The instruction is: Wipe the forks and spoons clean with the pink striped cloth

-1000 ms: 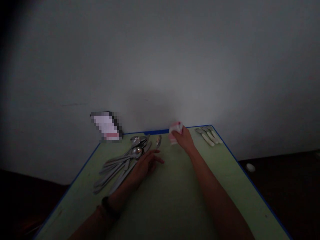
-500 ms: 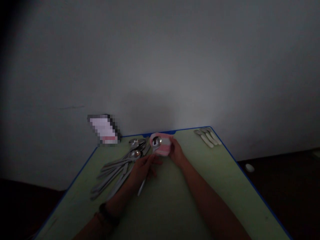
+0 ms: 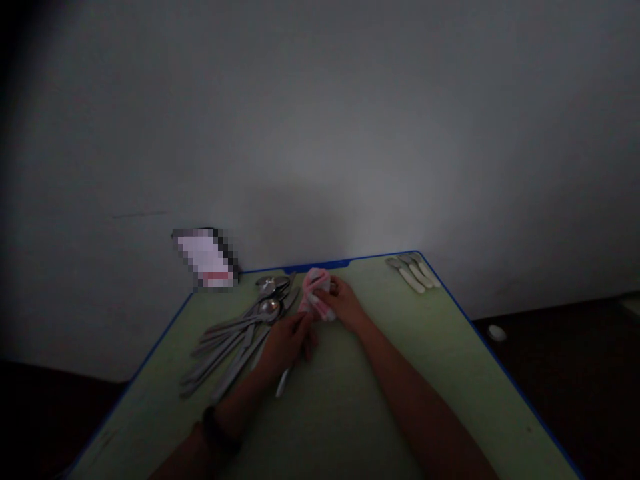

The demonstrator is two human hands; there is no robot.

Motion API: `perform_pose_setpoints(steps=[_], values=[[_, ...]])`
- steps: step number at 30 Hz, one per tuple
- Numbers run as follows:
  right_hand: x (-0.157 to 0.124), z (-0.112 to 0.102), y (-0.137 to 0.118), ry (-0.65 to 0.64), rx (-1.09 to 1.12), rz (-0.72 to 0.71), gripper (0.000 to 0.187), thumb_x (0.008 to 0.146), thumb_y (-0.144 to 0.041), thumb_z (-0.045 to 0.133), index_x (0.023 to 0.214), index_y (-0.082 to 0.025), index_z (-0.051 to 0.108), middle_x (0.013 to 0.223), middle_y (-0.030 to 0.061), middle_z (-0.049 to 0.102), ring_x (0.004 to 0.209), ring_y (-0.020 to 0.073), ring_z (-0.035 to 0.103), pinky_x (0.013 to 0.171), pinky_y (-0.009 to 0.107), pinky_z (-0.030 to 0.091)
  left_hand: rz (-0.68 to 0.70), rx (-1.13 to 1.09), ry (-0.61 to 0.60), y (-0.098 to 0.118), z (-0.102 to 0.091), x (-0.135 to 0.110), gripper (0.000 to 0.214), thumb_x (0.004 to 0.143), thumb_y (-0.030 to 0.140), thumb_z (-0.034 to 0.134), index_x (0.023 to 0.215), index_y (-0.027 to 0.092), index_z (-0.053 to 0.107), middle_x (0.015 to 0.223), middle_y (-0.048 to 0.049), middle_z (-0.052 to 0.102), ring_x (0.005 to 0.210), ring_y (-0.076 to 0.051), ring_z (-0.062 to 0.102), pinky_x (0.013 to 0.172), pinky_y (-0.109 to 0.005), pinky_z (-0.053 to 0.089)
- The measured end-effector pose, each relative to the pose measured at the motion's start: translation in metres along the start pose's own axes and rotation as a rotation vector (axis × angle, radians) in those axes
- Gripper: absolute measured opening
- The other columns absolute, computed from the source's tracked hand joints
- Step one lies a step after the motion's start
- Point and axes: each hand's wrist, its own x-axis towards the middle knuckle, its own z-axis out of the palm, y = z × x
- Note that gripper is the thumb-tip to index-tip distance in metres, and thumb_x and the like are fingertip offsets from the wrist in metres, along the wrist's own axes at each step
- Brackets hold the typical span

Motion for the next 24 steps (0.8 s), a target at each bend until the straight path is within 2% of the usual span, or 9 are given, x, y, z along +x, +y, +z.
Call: perform_pose_setpoints(steps=[3, 6, 8, 10, 14, 19, 22, 24], values=[[0.004, -0.001, 0.003, 0.098, 0.024, -0.068, 0.031, 0.069, -0.04, 0.062, 0.093, -0.02, 0.058, 0.088, 0.0017, 0.064, 0.077, 0.0149, 0.059, 0.072, 0.028, 0.047, 0.029, 0.01, -0.035, 0.0, 0.002, -0.002, 0.031, 0.084, 0.043, 0.043, 0.083, 0.017, 0.06, 0.056, 0.0006, 0.063, 0.037, -0.01, 0.052, 0.038, -0.017, 0.035], [0.011, -0.005, 0.006, 0.293, 0.194, -0.079, 0.03, 0.069, -0.044, 0.06, 0.088, -0.02, 0.057, 0.083, 0.0009, 0.062, 0.072, 0.0138, 0.057, 0.069, 0.027, 0.047, 0.084, 0.031, -0.116, 0.001, 0.002, -0.003, 0.031, 0.086, 0.04, 0.041, 0.096, 0.018, 0.059, 0.058, 0.0017, 0.062, 0.04, -0.01, 0.052, 0.042, -0.018, 0.037], [0.014, -0.009, 0.005, 0.354, 0.274, -0.064, 0.031, 0.069, -0.047, 0.059, 0.086, -0.021, 0.056, 0.082, 0.0008, 0.061, 0.07, 0.0134, 0.056, 0.068, 0.026, 0.047, 0.106, 0.044, -0.148, 0.001, 0.002, -0.002, 0.034, 0.088, 0.04, 0.037, 0.1, 0.017, 0.059, 0.055, 0.0029, 0.058, 0.04, -0.01, 0.05, 0.043, -0.019, 0.037], [0.016, -0.011, 0.004, 0.332, 0.295, -0.05, 0.033, 0.069, -0.049, 0.059, 0.086, -0.021, 0.056, 0.082, 0.001, 0.061, 0.071, 0.0134, 0.056, 0.068, 0.026, 0.047, 0.107, 0.055, -0.147, 0.001, 0.001, -0.002, 0.036, 0.088, 0.041, 0.035, 0.101, 0.017, 0.059, 0.051, 0.0042, 0.053, 0.039, -0.01, 0.047, 0.041, -0.019, 0.036], [0.013, -0.009, 0.002, 0.198, 0.272, -0.008, 0.036, 0.068, -0.048, 0.062, 0.09, -0.02, 0.058, 0.084, 0.0026, 0.063, 0.072, 0.0148, 0.058, 0.067, 0.027, 0.048, 0.112, 0.076, -0.074, 0.001, 0.001, -0.001, 0.037, 0.088, 0.042, 0.034, 0.098, 0.017, 0.059, 0.048, 0.0048, 0.05, 0.035, -0.01, 0.044, 0.039, -0.02, 0.034], [0.007, -0.006, 0.005, 0.049, 0.059, -0.016, 0.036, 0.069, -0.041, 0.064, 0.098, -0.02, 0.059, 0.084, 0.0018, 0.066, 0.072, 0.0142, 0.06, 0.065, 0.026, 0.046, 0.133, 0.137, -0.004, 0.002, 0.001, 0.0, 0.035, 0.088, 0.041, 0.035, 0.076, 0.017, 0.057, 0.043, 0.004, 0.048, 0.036, -0.012, 0.046, 0.044, -0.023, 0.036], [0.008, -0.006, 0.008, 0.067, 0.136, -0.023, 0.03, 0.07, -0.039, 0.063, 0.092, -0.019, 0.062, 0.082, 0.0009, 0.067, 0.07, 0.0129, 0.059, 0.065, 0.025, 0.046, 0.127, 0.191, -0.032, 0.002, 0.0, 0.0, 0.036, 0.089, 0.041, 0.034, 0.083, 0.017, 0.059, 0.041, 0.0053, 0.047, 0.037, -0.013, 0.047, 0.047, -0.023, 0.036], [0.012, -0.008, 0.01, 0.175, 0.271, -0.047, 0.025, 0.071, -0.038, 0.062, 0.089, -0.02, 0.062, 0.079, -0.0009, 0.066, 0.067, 0.0115, 0.058, 0.064, 0.024, 0.046, 0.121, 0.233, -0.064, 0.002, 0.0, 0.0, 0.038, 0.09, 0.041, 0.031, 0.092, 0.017, 0.06, 0.041, 0.0061, 0.047, 0.037, -0.013, 0.048, 0.047, -0.023, 0.037]])
